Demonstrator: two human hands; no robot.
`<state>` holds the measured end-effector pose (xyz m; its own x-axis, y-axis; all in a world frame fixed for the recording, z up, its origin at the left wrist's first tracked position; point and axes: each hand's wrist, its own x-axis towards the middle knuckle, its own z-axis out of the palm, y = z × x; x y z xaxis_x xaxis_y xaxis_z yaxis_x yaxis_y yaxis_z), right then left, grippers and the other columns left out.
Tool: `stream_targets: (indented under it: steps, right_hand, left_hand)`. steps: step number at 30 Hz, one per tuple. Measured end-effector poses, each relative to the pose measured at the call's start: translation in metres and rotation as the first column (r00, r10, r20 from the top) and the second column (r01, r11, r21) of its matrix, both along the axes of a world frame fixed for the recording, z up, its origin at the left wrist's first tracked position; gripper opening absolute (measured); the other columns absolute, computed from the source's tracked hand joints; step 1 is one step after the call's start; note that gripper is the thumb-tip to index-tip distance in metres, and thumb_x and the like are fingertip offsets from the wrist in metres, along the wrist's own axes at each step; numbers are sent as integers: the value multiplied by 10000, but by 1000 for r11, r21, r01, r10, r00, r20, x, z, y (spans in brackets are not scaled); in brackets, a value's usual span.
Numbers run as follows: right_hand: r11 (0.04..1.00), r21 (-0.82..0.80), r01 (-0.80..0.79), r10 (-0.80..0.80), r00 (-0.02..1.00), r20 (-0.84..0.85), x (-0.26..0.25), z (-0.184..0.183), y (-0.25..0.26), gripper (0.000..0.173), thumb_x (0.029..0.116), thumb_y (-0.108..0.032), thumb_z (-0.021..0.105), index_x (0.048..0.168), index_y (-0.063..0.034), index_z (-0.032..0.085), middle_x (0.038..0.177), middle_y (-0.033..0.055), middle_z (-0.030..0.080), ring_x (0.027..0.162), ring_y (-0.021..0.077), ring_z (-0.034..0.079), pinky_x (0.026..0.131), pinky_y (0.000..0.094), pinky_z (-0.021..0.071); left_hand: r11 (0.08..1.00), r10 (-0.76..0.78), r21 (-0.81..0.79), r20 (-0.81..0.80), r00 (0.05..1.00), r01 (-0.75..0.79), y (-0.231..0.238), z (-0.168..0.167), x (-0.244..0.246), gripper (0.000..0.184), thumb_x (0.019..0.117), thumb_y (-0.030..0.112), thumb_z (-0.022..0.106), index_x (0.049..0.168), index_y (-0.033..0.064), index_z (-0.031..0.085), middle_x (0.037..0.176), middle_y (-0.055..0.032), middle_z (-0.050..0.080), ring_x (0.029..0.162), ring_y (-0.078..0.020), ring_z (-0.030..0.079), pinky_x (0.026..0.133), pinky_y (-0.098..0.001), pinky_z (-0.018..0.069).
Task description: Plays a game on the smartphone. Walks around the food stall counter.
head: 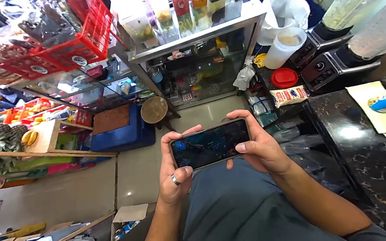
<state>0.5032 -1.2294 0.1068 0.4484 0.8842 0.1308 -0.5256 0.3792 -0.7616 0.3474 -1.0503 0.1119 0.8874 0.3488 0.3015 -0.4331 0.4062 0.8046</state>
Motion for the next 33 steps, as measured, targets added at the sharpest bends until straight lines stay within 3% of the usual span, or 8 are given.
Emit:
stream_targets:
  steps: [5, 11, 17, 20, 23, 25, 28, 33]
  right_hand:
    - [1000, 3, -10, 10, 999, 32, -2, 0, -2, 578, 925, -30, 580, 1431, -258, 416, 1265, 146, 613, 1000, 270, 709, 685, 383, 644]
    - [1000, 11, -28, 28, 998, 58, -2, 0, -3, 596, 922, -27, 574, 1446, -253, 401, 1290, 150, 596, 1040, 276, 694, 711, 389, 643]
    - [1000, -10, -20, 21, 998, 59, -2, 1, -3, 613, 915, -36, 590, 1453, -253, 394, 1286, 153, 596, 1016, 278, 702, 697, 388, 646]
    - [1000, -16, -21, 22, 998, 55, -2, 1, -3, 610, 914, -34, 582, 1451, -252, 392, 1284, 155, 592, 1018, 282, 701, 690, 395, 647]
    - [1000, -14, -21, 22, 999, 46, -1, 1, -3, 605, 912, -31, 577, 1443, -260, 401, 1269, 151, 602, 1015, 275, 702, 687, 394, 645]
    - [1000, -16, -17, 17, 999, 42, -1, 1, -3, 601, 914, -37, 585, 1440, -268, 407, 1263, 147, 606, 999, 268, 708, 684, 387, 646]
    - [1000, -3, -23, 23, 999, 46, -1, 1, -4, 592, 925, -41, 587, 1440, -270, 404, 1264, 145, 608, 997, 267, 709, 696, 384, 645]
    - [1000, -14, -21, 21, 999, 38, -1, 0, -4, 595, 920, -40, 588, 1441, -262, 405, 1269, 154, 602, 996, 276, 707, 683, 387, 644]
  left_hand:
    - [992, 124, 11, -61, 990, -124, -9, 3, 3, 588, 844, -20, 677, 1333, 203, 439, 1396, -174, 592, 1262, -331, 609, 995, -476, 546]
    - [961, 277, 56, -121, 953, -272, -16, 5, 6, 533, 868, 15, 723, 1296, 148, 434, 1312, -191, 640, 1210, -313, 650, 960, -445, 577]
    - [967, 253, -8, -123, 959, -256, -15, 7, 7, 414, 923, 10, 594, 1287, 157, 463, 1317, -205, 637, 1213, -328, 646, 961, -458, 569]
    - [975, 197, -82, -101, 975, -205, -11, 5, 5, 402, 900, 27, 492, 1275, 170, 518, 1321, -217, 633, 1242, -351, 619, 977, -481, 543]
    - [990, 99, -92, -56, 994, -104, -6, 3, 3, 503, 850, 9, 532, 1316, 198, 509, 1392, -199, 590, 1274, -356, 591, 1002, -494, 521]
    - [997, 70, -33, -53, 996, -72, -4, 1, 2, 602, 830, 6, 651, 1356, 232, 462, 1425, -168, 574, 1276, -336, 595, 1011, -489, 527]
    - [989, 146, 20, -82, 986, -144, -9, 3, 3, 617, 836, -1, 728, 1335, 212, 433, 1385, -175, 601, 1254, -329, 617, 997, -473, 550]
    - [976, 187, -84, -129, 974, -199, -13, 5, 6, 425, 911, -7, 539, 1289, 181, 491, 1338, -207, 625, 1231, -348, 629, 966, -484, 558]
